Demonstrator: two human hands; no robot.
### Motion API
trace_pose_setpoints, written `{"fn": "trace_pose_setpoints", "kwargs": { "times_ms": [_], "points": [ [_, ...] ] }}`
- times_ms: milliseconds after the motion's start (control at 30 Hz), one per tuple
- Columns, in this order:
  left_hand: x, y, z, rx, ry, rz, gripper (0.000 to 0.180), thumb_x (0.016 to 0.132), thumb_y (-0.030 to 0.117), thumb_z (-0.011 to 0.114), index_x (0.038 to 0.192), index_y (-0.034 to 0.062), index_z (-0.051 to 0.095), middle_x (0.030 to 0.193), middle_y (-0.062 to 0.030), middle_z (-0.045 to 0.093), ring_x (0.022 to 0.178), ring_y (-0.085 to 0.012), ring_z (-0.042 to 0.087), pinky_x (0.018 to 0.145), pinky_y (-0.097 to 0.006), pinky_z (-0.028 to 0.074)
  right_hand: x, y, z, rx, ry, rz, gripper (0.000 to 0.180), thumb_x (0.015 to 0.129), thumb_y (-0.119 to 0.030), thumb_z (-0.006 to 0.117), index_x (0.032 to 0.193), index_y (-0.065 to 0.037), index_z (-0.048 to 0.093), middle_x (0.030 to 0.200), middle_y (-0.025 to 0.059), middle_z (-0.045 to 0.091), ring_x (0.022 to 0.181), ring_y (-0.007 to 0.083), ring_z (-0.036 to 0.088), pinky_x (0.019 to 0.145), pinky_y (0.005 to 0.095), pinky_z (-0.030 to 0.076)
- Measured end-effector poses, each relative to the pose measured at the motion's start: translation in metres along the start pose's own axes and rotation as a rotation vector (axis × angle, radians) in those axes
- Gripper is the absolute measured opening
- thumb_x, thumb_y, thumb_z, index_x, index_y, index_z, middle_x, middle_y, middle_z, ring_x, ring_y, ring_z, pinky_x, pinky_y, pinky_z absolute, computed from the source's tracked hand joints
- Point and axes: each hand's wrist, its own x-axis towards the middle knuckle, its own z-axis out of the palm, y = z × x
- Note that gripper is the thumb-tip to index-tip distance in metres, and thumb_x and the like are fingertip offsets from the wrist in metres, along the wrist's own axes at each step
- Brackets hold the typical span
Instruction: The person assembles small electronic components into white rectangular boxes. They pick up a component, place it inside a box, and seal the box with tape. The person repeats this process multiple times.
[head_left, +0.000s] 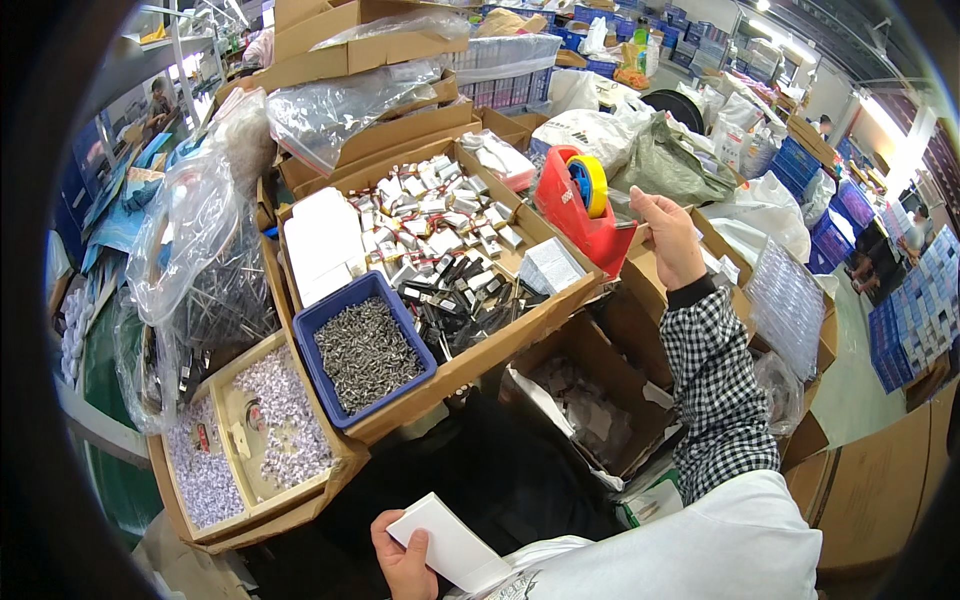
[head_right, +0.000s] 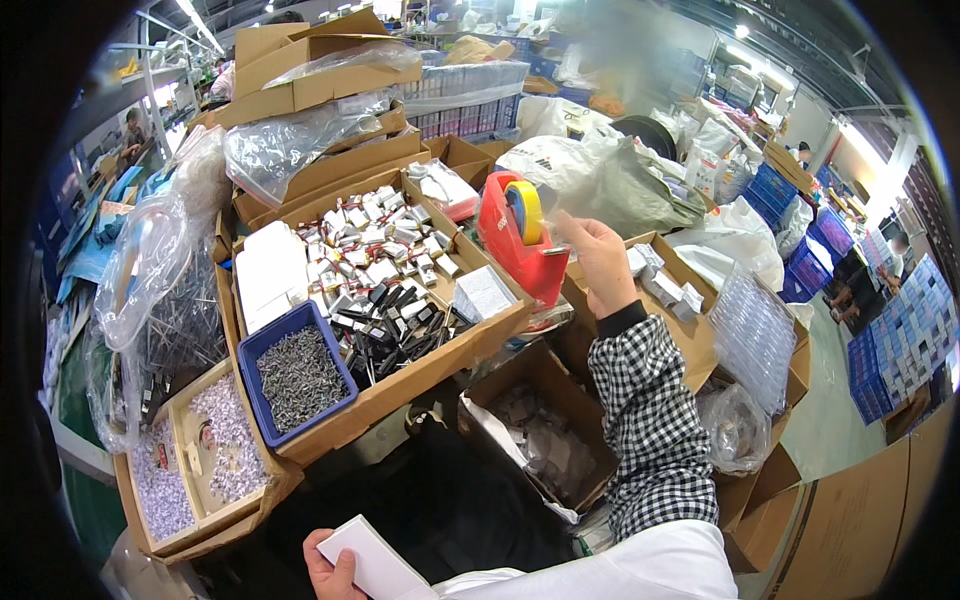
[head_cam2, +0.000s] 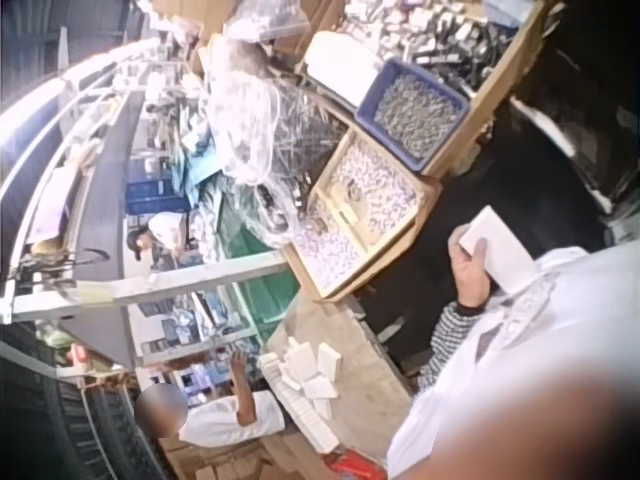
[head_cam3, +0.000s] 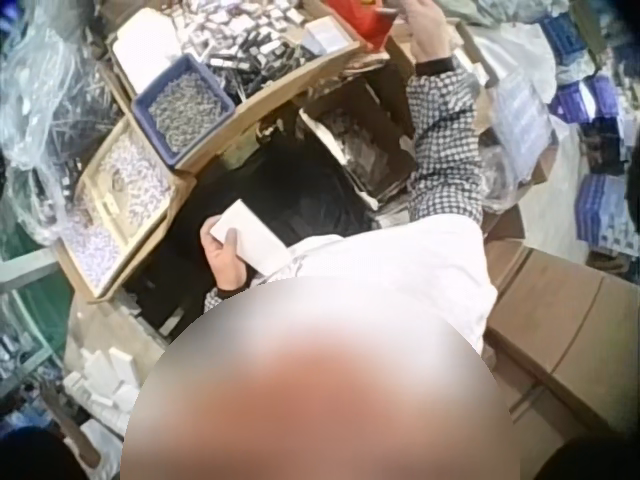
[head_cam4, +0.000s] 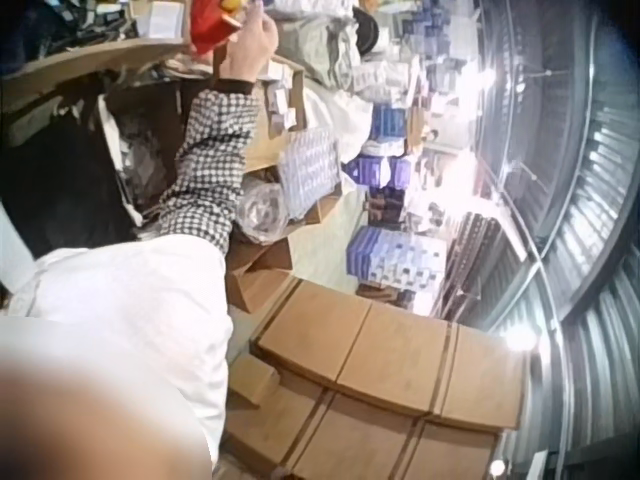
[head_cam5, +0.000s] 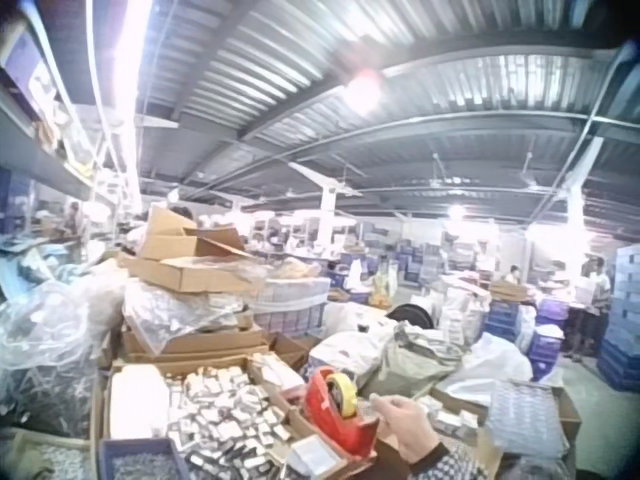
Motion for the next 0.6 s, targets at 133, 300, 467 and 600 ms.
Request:
{"fn": "trace_pose_setpoints", "kwargs": {
  "times_ms": [133, 300, 467, 600],
  "points": [
    [-0.003, 0.001, 0.002, -0.014, 0.023, -0.001, 0.033, 0.089, -0.002, 0.055, 0.12, 0.0027, 0.045, 0.11, -0.0098, 0.055, 0.102, -0.0183, 0.053, 0.092, -0.031, 0.041, -0.014, 0.005, -0.011, -0.035, 0.071, 0.124, 0.023, 0.088, -0.03, 0.066, 0.087, -0.007, 0.064, 0.081, -0.0019, 0.061, 0.075, 0.0031, 0.051, 0.065, 0.0196, 0.038],
    [-0.005, 0.003, 0.001, 0.023, 0.012, 0.009, 0.034, 0.089, -0.002, 0.055, 0.121, 0.0028, 0.044, 0.11, -0.0098, 0.055, 0.102, -0.0183, 0.053, 0.093, -0.031, 0.041, -0.037, 0.024, -0.016, 0.145, 0.024, 0.247, 0.018, 0.089, -0.029, 0.064, 0.089, -0.011, 0.061, 0.086, -0.0028, 0.063, 0.072, 0.0064, 0.056, 0.062, 0.0187, 0.043],
    [-0.006, 0.002, 0.001, 0.073, 0.007, 0.003, 0.035, 0.088, -0.005, 0.053, 0.12, 0.0034, 0.044, 0.109, -0.009, 0.055, 0.101, -0.0176, 0.052, 0.092, -0.031, 0.041, -0.042, 0.049, -0.012, 0.399, -0.003, 0.202, 0.016, 0.091, -0.024, 0.063, 0.093, -0.009, 0.059, 0.083, -0.0016, 0.063, 0.074, 0.0077, 0.058, 0.067, 0.0226, 0.049],
    [-0.006, 0.0, 0.0, 0.076, 0.056, 0.013, 0.038, 0.088, 0.007, 0.058, 0.123, 0.0022, 0.044, 0.112, -0.0113, 0.054, 0.103, -0.0199, 0.053, 0.093, -0.032, 0.041, -0.051, 0.06, 0.009, 0.587, 0.013, 0.17, 0.014, 0.094, -0.02, 0.059, 0.094, -0.007, 0.057, 0.082, -0.0017, 0.058, 0.071, 0.0056, 0.053, 0.063, 0.0186, 0.044]
  ]
}}
